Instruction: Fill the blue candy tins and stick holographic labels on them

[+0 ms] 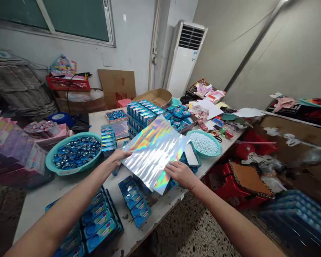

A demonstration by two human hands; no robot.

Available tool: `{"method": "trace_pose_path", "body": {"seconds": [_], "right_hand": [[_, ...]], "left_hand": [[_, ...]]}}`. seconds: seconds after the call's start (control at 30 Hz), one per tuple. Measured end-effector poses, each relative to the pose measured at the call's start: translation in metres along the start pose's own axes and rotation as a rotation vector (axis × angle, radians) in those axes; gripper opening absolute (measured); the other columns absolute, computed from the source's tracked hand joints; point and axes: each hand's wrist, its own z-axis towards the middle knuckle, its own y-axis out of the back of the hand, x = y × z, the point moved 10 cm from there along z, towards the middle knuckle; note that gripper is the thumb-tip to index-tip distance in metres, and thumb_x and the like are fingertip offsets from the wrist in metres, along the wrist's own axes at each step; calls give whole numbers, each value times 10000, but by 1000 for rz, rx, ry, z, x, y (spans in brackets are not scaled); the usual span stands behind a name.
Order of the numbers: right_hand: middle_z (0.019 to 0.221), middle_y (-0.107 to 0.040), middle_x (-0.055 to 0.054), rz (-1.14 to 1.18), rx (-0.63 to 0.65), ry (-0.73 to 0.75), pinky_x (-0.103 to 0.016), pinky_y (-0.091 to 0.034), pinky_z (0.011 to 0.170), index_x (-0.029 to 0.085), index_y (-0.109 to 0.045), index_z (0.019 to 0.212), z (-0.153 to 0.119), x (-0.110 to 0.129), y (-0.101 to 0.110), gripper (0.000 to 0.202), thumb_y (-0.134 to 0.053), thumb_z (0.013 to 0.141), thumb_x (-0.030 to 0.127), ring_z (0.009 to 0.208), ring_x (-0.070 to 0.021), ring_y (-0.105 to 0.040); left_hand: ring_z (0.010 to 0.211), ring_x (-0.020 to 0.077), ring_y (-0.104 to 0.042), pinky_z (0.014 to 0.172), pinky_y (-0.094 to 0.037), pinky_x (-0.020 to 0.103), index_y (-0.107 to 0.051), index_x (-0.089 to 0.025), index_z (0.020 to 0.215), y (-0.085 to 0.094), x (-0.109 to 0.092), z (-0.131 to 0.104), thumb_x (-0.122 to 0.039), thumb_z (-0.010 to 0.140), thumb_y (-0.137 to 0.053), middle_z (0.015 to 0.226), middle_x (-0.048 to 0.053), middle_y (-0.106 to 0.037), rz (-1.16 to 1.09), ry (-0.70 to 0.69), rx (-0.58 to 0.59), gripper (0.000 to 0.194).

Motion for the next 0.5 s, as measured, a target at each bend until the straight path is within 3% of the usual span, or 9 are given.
{"method": "trace_pose_path", "body": {"seconds": [0.1,0.17,0.27,0.37,0.43,0.5], "right_hand": [[1062,-677,-44,24,88,-126,-362,-472,884,241,-656,1043,-31,-34,-44,272,-483,863,132,1043,-199,-586],[1117,-652,-52,53,14,-213,-388,-467,885,255,-663,1032,-50,-51,-51,280,-471,868,135,1096,-219,-547],[1114,-630,-77,159,-259,-394,-381,-493,825,251,-691,923,-78,-73,-37,272,-450,875,135,1066,-220,-535],[1077,-603,-77,346,-519,-560,-365,-518,762,254,-689,861,-104,-86,-21,212,-497,857,164,1017,-211,-546],[1101,-577,-65,466,-645,-634,-385,-519,764,270,-685,869,-115,-88,-10,188,-520,848,184,1045,-225,-542],[1118,-568,-48,558,-747,-666,-407,-514,780,292,-688,875,-123,-85,6,205,-516,848,183,1070,-237,-541]], "left_hand": [[580,193,-593,539,-459,294,-574,-111,647,-12,21,18,-240,590,-740,594,69,-619,69,43,-96,217],[615,197,-602,546,-451,289,-576,-110,682,-9,28,24,-326,713,-641,670,96,-638,112,41,-161,227],[814,238,-617,639,-458,285,-599,-95,807,4,24,20,-315,767,-574,858,141,-655,185,14,-254,225],[1136,285,-483,847,-416,319,-561,-130,1078,12,-9,-5,-247,694,-655,1168,160,-569,348,-172,-410,412],[1240,288,-374,948,-349,344,-502,-170,1194,-4,-40,-31,-285,716,-647,1303,152,-468,524,-384,-467,512],[1167,291,-444,927,-365,355,-505,-157,1192,-39,-43,-44,-422,764,-592,1239,166,-509,633,-392,-326,510]]}}
